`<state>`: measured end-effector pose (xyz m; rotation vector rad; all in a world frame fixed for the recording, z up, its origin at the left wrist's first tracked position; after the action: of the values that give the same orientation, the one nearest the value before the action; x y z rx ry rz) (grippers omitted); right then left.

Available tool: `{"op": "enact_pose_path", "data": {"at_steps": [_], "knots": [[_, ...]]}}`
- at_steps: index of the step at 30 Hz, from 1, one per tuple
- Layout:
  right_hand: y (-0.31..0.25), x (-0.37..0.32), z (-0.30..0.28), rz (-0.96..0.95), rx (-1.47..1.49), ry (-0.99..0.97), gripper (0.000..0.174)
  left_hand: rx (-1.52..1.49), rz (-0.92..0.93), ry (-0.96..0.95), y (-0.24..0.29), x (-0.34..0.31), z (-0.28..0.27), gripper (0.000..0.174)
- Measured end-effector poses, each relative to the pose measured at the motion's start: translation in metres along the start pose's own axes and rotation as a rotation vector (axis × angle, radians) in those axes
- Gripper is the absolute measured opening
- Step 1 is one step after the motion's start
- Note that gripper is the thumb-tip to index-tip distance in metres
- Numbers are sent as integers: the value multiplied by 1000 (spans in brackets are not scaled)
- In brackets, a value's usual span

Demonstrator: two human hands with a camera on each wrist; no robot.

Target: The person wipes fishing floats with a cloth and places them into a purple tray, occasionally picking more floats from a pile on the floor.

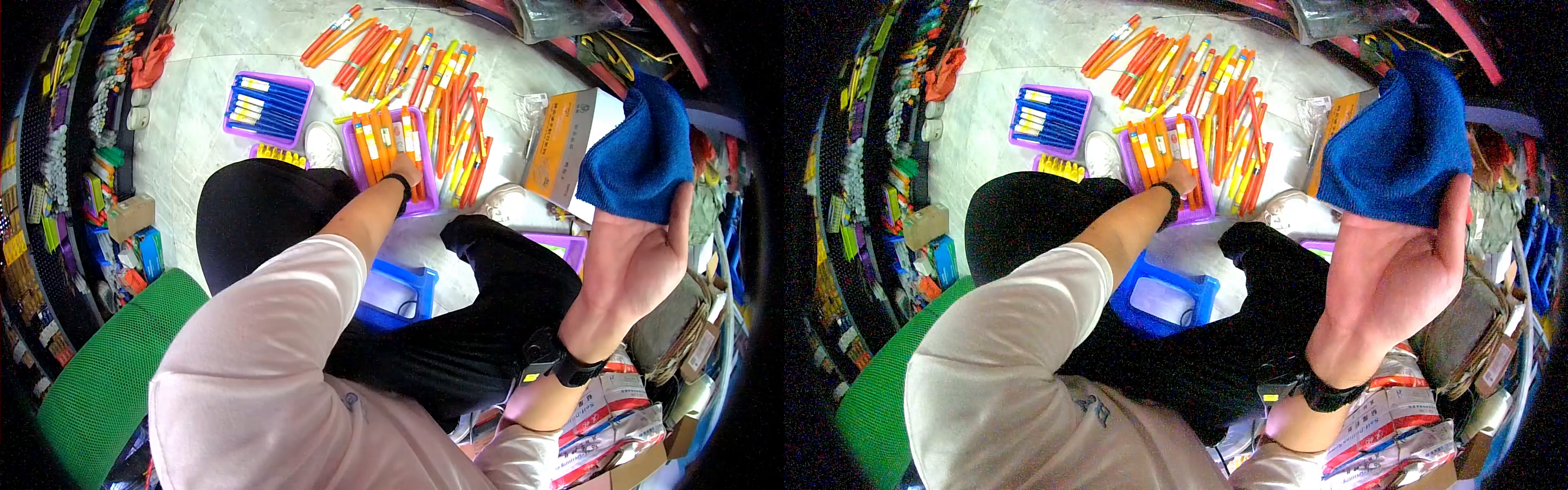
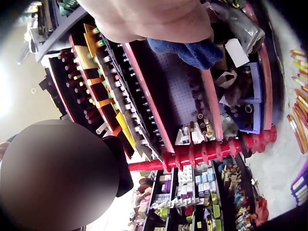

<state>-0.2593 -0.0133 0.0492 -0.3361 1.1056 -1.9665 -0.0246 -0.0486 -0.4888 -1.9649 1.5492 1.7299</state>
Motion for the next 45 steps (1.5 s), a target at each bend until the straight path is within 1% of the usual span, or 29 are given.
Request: {"op": "enact_pose_path", "data": {"at_steps": [1,2,4,7,10,13,16,19,20,21,23,24,25,27,28,30,32,33,35,36,37,39,40,41,43,45], "knots": [[0,0,-1,3,-1,3,51,39,17,-26,2,1,1,45],[0,0,-1,0,1,-3,51,-10,-34,-47,-3,0,3,45],[-2,0,-2,-8,5,-16,52,-105,-133,-88,20,-32,-10,44],[-2,-1,-3,6,-11,11,52,-46,18,94,25,-31,-20,49],[-2,0,-4,4,19,-8,52,-28,43,20,25,-27,-16,59],[-4,0,-4,-17,-5,17,52,-38,30,-29,25,-24,-14,56],[-3,-1,-3,-12,63,-45,52,-93,-4,-86,40,-38,-22,41],[-4,-1,2,-31,92,-97,52,-101,190,-273,57,-31,-22,38],[-4,-2,3,-24,145,-117,52,47,273,-260,61,-21,-25,35],[-5,-3,3,-54,62,-50,52,130,364,-287,76,-25,-29,33],[-6,-5,7,-68,44,-13,51,30,327,-302,95,-25,-45,34],[-6,-4,5,-87,35,13,49,116,350,-267,119,-40,-60,35],[-7,-5,2,-105,23,7,48,201,371,-230,152,-70,-79,36],[-5,-6,1,-87,38,19,41,129,382,-308,178,-72,-97,37],[-4,-6,0,-90,49,10,40,219,524,-220,172,-10,-110,35],[-5,-6,-2,-95,64,16,38,240,689,-136,200,10,-145,31],[-4,-5,-3,-92,59,16,40,84,626,-119,250,-31,-193,26],[-4,-5,-2,-97,60,25,42,-1,539,-98,264,-34,-219,23],[0,-9,1,-60,82,64,42,8,597,-93,301,-51,-271,24],[0,-14,8,-34,85,39,41,100,623,-32,321,-73,-299,25],[2,-15,12,-52,73,-25,42,191,644,31,336,-93,-326,26],[3,-21,18,-37,50,-13,42,309,1057,119,358,-99,-383,29],[8,-20,18,-22,44,-34,43,341,990,136,365,-148,-386,30],[14,-16,14,-7,40,-60,43,372,922,158,365,-212,-388,30],[18,-10,13,7,33,-96,44,415,871,216,348,-251,-411,31],[17,-7,10,6,20,-104,44,410,895,156,332,-290,-413,29]]}}
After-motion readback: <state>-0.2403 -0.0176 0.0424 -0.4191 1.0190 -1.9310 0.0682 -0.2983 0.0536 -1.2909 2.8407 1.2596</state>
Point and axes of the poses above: each hand's wrist, its own x-axis towards the middle knuckle, its own z-axis out of the palm, y = z × x, the point moved 10 cm from there along x, towards the middle knuckle, and after that the axes turned 14 degrees about -x, right-handed, at the moved point
